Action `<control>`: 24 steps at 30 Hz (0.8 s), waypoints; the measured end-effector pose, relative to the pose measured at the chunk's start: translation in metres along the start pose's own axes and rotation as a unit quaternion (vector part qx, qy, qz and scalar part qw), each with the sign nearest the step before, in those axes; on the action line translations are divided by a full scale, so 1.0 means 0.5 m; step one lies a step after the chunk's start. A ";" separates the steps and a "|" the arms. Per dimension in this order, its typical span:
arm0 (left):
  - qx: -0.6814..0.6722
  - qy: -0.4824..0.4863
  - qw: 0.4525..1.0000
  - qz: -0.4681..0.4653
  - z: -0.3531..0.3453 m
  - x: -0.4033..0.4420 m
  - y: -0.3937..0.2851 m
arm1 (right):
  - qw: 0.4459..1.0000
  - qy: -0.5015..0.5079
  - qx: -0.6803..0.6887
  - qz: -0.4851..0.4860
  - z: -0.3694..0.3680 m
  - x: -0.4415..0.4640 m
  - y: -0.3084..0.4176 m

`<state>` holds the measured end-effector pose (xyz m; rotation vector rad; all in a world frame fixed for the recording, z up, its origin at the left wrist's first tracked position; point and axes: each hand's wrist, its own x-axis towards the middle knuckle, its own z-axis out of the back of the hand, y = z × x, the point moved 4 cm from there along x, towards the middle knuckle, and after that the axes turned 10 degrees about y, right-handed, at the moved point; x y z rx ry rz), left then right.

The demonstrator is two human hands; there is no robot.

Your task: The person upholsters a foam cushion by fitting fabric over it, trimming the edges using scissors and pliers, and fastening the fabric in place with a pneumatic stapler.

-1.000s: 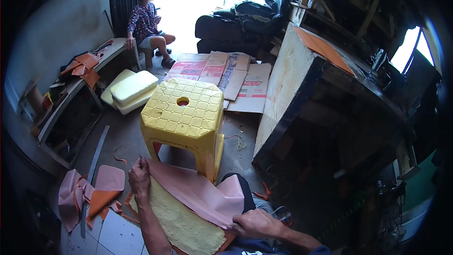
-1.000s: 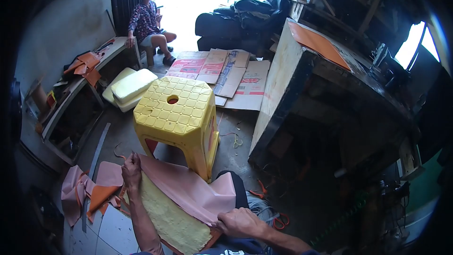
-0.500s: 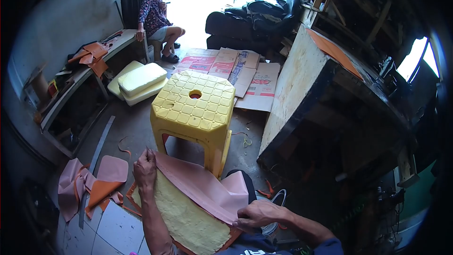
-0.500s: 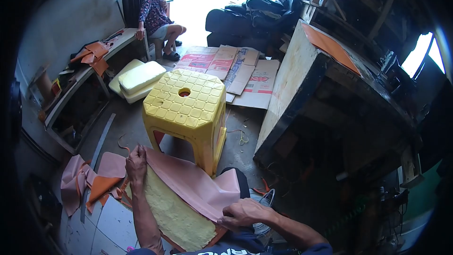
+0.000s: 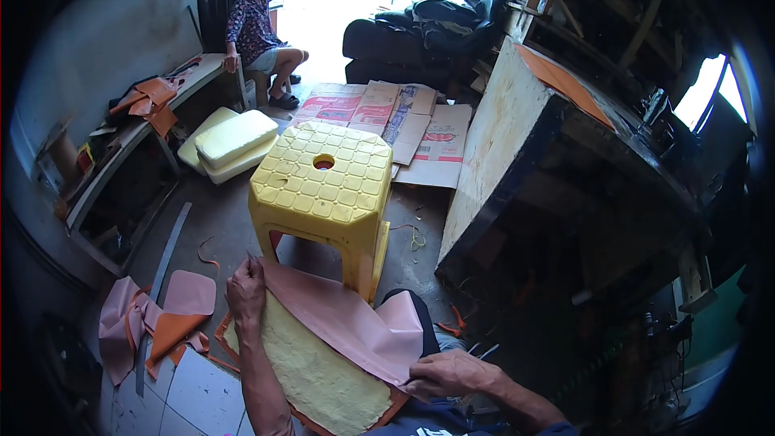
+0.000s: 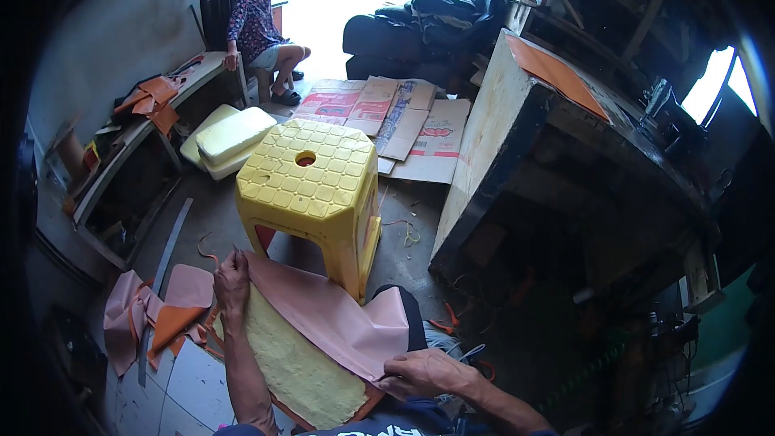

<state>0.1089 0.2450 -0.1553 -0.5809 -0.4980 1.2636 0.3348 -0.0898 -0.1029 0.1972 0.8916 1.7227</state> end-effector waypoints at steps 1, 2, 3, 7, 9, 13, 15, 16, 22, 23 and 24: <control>-0.001 -0.002 1.000 0.001 -0.001 0.004 0.003 | 1.000 -0.018 0.001 -0.011 0.001 -0.005 -0.022; -0.006 -0.004 1.000 -0.003 -0.003 0.007 0.011 | 0.998 -0.061 -0.008 -0.003 0.010 -0.004 -0.033; -0.009 -0.005 1.000 -0.006 -0.002 0.006 0.016 | 0.994 -0.104 -0.016 0.006 0.020 -0.002 -0.038; -0.006 -0.027 0.999 -0.027 0.005 0.002 0.007 | 0.989 -0.127 -0.053 0.062 -0.004 0.023 -0.026; -0.014 -0.012 1.000 -0.003 0.007 0.000 0.011 | 0.986 -0.117 -0.090 0.071 -0.013 0.031 -0.001; -0.018 -0.067 0.997 -0.019 0.006 -0.002 0.029 | 0.978 -0.140 -0.141 0.066 -0.025 0.041 0.007; 0.005 -0.066 0.998 -0.006 0.009 0.000 0.024 | 0.975 -0.149 -0.152 0.062 -0.028 0.043 0.010; 0.005 -0.066 0.998 -0.007 0.010 0.002 0.022 | 0.974 -0.147 -0.167 0.053 -0.033 0.043 0.008; 0.006 -0.032 0.999 0.008 0.004 0.007 0.023 | 0.973 -0.128 -0.183 0.051 -0.041 0.048 -0.010; 0.008 -0.030 0.999 0.008 0.005 0.007 0.023 | 0.972 -0.128 -0.192 0.050 -0.045 0.048 -0.014; 0.009 -0.028 1.000 0.008 0.005 0.007 0.021 | 0.972 -0.128 -0.192 0.049 -0.048 0.049 -0.025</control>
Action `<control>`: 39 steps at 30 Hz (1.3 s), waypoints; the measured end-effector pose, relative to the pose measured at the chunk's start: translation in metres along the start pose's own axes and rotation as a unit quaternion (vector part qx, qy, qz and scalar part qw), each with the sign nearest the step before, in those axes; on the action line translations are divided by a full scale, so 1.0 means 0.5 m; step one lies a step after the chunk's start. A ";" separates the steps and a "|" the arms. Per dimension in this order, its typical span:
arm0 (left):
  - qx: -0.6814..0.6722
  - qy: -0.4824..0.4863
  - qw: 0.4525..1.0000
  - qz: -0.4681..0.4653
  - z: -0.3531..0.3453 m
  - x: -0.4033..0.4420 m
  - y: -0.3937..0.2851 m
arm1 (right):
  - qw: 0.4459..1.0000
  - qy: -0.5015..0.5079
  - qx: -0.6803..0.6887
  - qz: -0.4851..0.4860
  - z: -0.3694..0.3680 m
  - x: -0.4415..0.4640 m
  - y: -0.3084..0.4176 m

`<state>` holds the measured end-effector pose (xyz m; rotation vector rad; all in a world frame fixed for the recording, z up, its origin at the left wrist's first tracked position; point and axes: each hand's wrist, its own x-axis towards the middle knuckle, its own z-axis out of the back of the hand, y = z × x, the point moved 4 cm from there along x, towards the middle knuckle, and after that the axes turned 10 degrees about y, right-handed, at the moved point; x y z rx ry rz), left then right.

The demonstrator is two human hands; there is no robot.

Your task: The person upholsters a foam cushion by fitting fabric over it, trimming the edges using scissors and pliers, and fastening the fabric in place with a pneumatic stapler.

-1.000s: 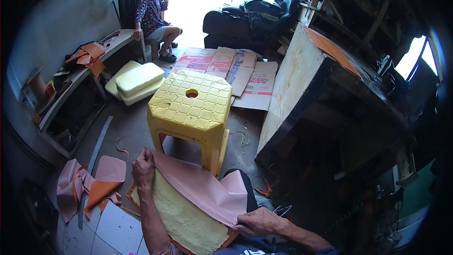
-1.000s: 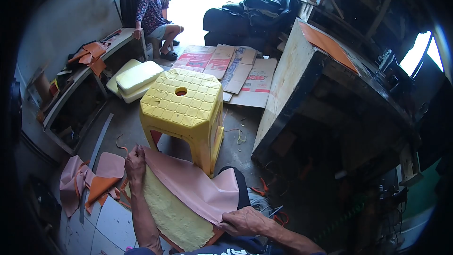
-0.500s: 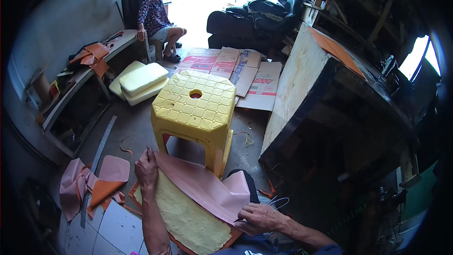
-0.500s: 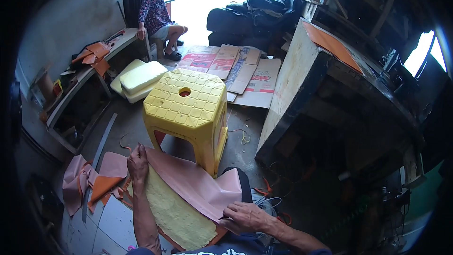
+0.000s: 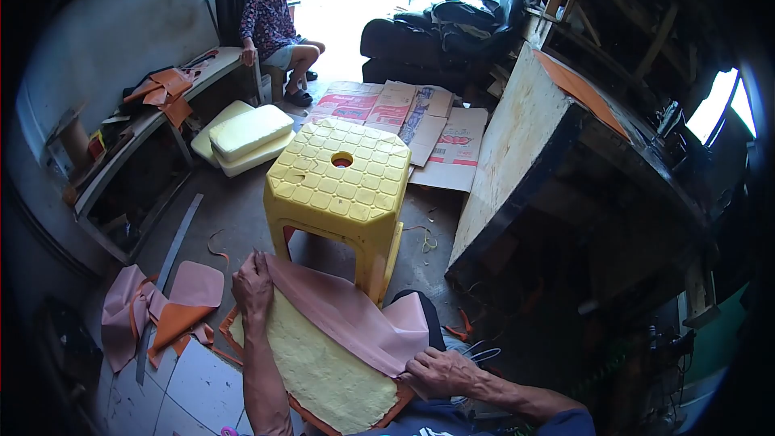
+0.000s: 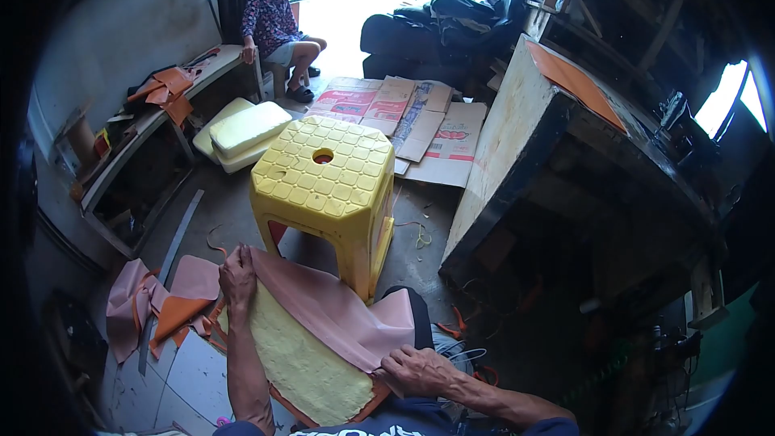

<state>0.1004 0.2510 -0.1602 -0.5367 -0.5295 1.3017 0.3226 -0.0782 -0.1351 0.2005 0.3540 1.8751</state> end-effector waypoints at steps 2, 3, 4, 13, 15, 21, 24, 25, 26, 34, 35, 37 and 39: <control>-0.002 -0.003 1.000 -0.006 0.001 -0.003 -0.007 | 0.999 0.042 0.008 0.008 -0.019 0.000 -0.016; -0.004 -0.007 1.000 -0.011 0.003 -0.005 -0.010 | 0.999 0.042 0.009 0.010 -0.008 0.007 -0.013; -0.003 -0.009 1.000 -0.009 0.004 -0.006 -0.010 | 0.992 0.124 0.027 -0.020 0.002 0.018 -0.013; -0.008 -0.003 1.000 -0.026 -0.002 -0.009 -0.021 | 0.835 0.370 0.403 -0.062 -0.053 0.060 -0.095; -0.004 0.000 1.000 -0.025 -0.003 -0.010 -0.020 | 0.787 0.441 0.417 -0.110 -0.071 0.055 -0.108; -0.004 -0.027 1.000 -0.012 0.005 -0.006 0.024 | 0.887 -0.149 0.394 -0.186 0.029 -0.024 -0.116; -0.018 -0.014 1.000 -0.007 0.008 -0.008 0.019 | 0.841 -0.181 0.236 -0.452 -0.025 -0.161 -0.189; -0.027 -0.011 1.000 -0.004 0.006 -0.005 0.016 | 0.813 -0.108 0.150 -0.552 -0.061 -0.217 -0.207; -0.028 -0.002 1.000 0.002 0.000 0.000 0.020 | 0.811 -0.111 0.149 -0.555 -0.102 -0.267 -0.200; 0.007 0.010 1.000 -0.009 -0.046 0.030 0.031 | 0.566 -0.033 0.735 -0.371 -0.194 -0.108 -0.048; 0.002 0.016 1.000 0.003 -0.048 0.030 0.034 | 0.592 -0.071 0.721 -0.354 -0.163 -0.046 -0.012; -0.003 -0.005 1.000 0.017 -0.041 0.024 0.040 | 0.446 -0.208 0.829 -0.266 -0.181 0.042 0.003; 0.006 -0.030 0.999 0.033 -0.022 0.016 0.084 | 0.478 -0.220 0.805 -0.274 -0.165 0.074 -0.018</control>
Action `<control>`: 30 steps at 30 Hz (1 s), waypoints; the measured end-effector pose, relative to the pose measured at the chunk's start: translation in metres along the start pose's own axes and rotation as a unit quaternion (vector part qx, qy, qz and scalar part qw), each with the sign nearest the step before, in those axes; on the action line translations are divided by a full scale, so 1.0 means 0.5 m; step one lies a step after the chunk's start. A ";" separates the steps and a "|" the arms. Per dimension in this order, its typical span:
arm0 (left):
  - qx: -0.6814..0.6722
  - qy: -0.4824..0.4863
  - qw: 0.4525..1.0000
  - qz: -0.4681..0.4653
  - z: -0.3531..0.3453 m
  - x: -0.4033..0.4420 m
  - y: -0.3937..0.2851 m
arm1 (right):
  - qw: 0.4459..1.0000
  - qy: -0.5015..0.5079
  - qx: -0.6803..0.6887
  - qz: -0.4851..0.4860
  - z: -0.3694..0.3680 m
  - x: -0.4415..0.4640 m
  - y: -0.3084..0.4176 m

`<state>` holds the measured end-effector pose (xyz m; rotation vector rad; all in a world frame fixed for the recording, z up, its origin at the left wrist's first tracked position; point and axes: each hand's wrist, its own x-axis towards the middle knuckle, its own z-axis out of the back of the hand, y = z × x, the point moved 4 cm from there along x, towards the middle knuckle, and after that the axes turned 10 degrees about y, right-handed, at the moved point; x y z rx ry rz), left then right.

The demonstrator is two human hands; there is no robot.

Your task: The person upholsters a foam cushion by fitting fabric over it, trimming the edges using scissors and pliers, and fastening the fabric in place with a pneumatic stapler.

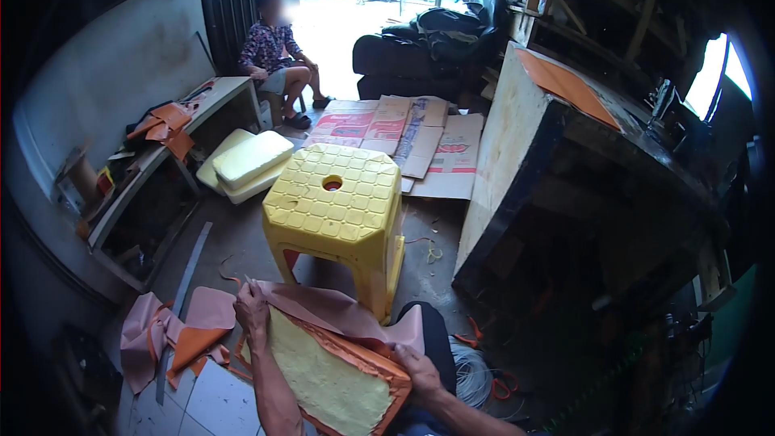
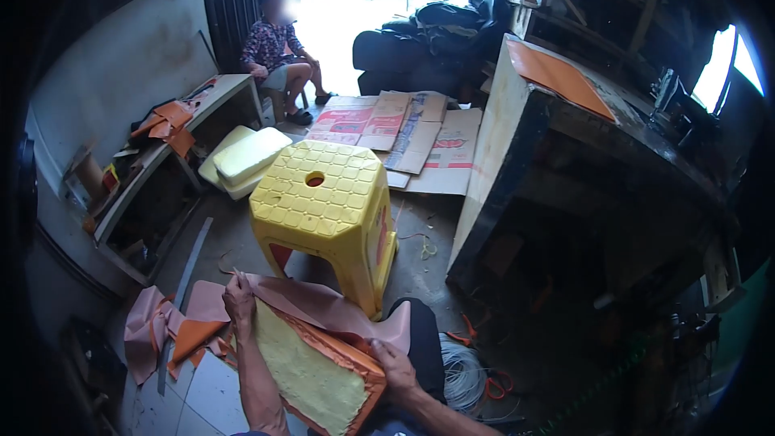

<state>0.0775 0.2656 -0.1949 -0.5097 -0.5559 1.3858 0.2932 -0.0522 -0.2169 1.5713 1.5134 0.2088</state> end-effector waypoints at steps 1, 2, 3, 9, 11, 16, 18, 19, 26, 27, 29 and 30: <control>0.011 -0.029 0.999 0.018 0.001 -0.002 0.046 | 1.000 0.005 -0.026 -0.005 -0.001 0.017 0.001; 0.016 -0.061 0.997 0.034 0.003 -0.005 0.082 | 0.998 0.010 -0.057 -0.005 -0.003 0.037 0.016; 0.037 -0.087 0.995 0.043 0.012 -0.021 0.114 | 0.994 0.020 -0.111 -0.001 -0.019 0.049 0.052; 0.028 -0.118 0.985 0.121 0.129 -0.201 0.134 | 0.921 0.211 -0.326 -0.034 -0.058 0.138 0.236; -0.010 -0.122 0.985 0.121 0.150 -0.268 0.107 | 0.875 0.248 -0.416 -0.010 -0.026 0.156 0.236; -0.217 -0.173 0.949 0.149 0.140 -0.355 0.101 | 0.750 0.208 -0.588 0.221 0.008 0.092 0.239; -0.083 -0.185 0.976 0.082 0.149 -0.367 0.108 | 0.635 0.171 -0.642 0.394 0.019 0.045 0.263; -0.099 -0.168 0.978 0.079 0.153 -0.369 0.104 | 0.577 0.133 -0.681 0.431 -0.004 0.007 0.283; -0.221 -0.173 0.959 0.036 0.169 -0.396 0.104 | 0.568 0.066 -0.701 0.425 -0.017 -0.121 0.265; -0.254 -0.155 0.953 0.059 0.167 -0.396 0.114 | 0.545 0.075 -0.732 0.401 -0.009 -0.126 0.253; -0.290 -0.134 0.944 0.080 0.163 -0.397 0.117 | 0.578 0.091 -0.735 0.343 -0.002 -0.125 0.241; -0.299 -0.131 0.942 0.075 0.165 -0.393 0.107 | 0.606 0.106 -0.734 0.288 0.007 -0.119 0.235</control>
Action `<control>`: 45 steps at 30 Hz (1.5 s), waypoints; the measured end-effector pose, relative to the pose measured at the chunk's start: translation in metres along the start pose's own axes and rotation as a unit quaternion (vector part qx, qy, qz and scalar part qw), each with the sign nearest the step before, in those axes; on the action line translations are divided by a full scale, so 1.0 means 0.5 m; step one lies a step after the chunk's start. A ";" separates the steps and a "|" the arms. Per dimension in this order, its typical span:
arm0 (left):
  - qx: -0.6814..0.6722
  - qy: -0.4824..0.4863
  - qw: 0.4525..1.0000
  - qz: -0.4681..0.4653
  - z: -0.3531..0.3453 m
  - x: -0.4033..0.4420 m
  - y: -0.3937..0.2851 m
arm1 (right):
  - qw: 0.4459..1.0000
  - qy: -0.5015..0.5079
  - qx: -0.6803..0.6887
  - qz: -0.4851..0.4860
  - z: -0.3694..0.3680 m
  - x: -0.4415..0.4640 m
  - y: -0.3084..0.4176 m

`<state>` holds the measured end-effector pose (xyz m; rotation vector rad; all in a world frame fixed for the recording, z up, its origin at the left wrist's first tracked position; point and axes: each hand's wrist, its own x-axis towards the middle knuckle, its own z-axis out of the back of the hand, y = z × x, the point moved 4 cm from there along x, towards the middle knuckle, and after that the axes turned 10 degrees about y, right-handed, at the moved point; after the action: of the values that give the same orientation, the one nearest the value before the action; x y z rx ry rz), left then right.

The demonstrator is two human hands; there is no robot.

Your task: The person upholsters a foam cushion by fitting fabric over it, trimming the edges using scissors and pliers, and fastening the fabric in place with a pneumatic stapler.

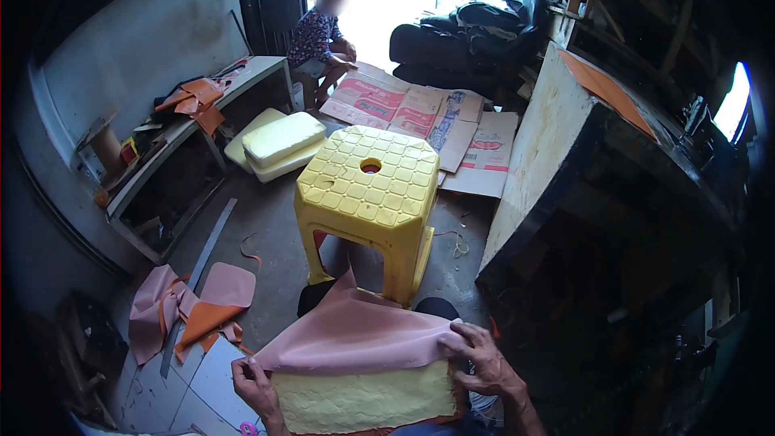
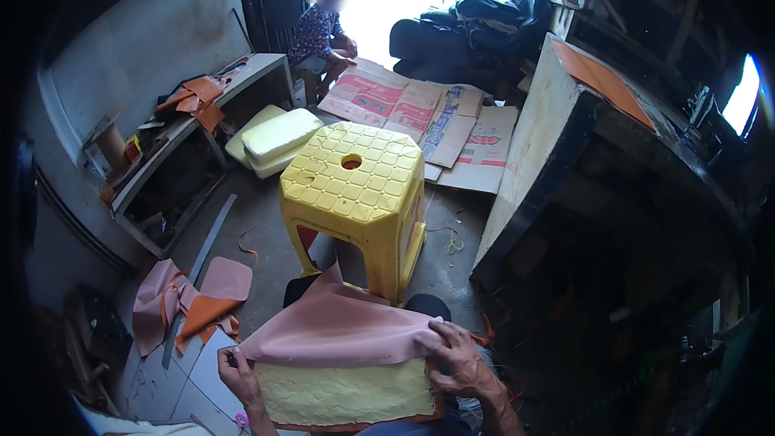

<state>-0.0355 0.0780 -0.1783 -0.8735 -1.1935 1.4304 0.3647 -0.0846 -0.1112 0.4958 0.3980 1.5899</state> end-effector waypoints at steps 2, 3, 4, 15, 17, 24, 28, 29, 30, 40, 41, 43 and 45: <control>-0.014 0.004 1.000 -0.005 -0.006 0.008 -0.003 | 0.996 0.007 0.087 -0.010 -0.024 -0.005 -0.013; -0.027 0.019 0.999 0.003 -0.003 0.014 0.006 | 0.930 -0.082 0.317 -0.167 -0.043 -0.004 -0.032; -0.040 0.034 0.999 0.010 -0.005 0.018 0.009 | 0.780 -0.164 0.519 -0.308 -0.075 -0.014 -0.054; -0.101 0.111 0.989 -0.004 -0.139 -0.015 -0.054 | 0.780 -0.364 0.423 -0.283 -0.102 -0.093 -0.169; -0.108 0.116 0.987 0.005 -0.157 -0.023 -0.005 | 0.789 -0.373 0.376 -0.312 -0.147 -0.114 -0.222; -0.103 0.164 0.977 0.094 -0.136 -0.040 0.057 | 0.685 -0.395 0.514 -0.333 -0.165 -0.151 -0.180; -0.202 0.139 0.958 0.151 -0.103 -0.064 0.047 | 0.661 -0.415 0.533 -0.326 -0.178 -0.161 -0.179; -0.096 0.167 0.970 0.151 -0.093 -0.067 0.016 | 0.673 -0.409 0.520 -0.330 -0.179 -0.162 -0.186; 0.010 0.192 0.970 0.145 -0.093 -0.066 -0.004 | 0.685 -0.405 0.508 -0.330 -0.176 -0.157 -0.191; 0.152 0.523 0.766 -0.343 -0.380 -0.120 -0.308 | 0.718 -0.389 0.468 -0.338 -0.149 -0.138 -0.165; 0.159 0.582 0.711 -0.360 -0.430 -0.139 -0.309 | 0.718 -0.380 0.470 -0.345 -0.149 -0.134 -0.166; 0.206 0.660 0.614 -0.381 -0.499 -0.161 -0.254 | 0.717 -0.372 0.473 -0.353 -0.151 -0.132 -0.166; 0.224 0.694 0.576 -0.369 -0.507 -0.176 -0.216 | 0.728 -0.360 0.454 -0.366 -0.153 -0.128 -0.171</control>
<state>0.2495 0.0444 -0.1421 -0.6607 0.1463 0.0239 0.3983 -0.1385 -0.2261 1.4387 0.6475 0.2496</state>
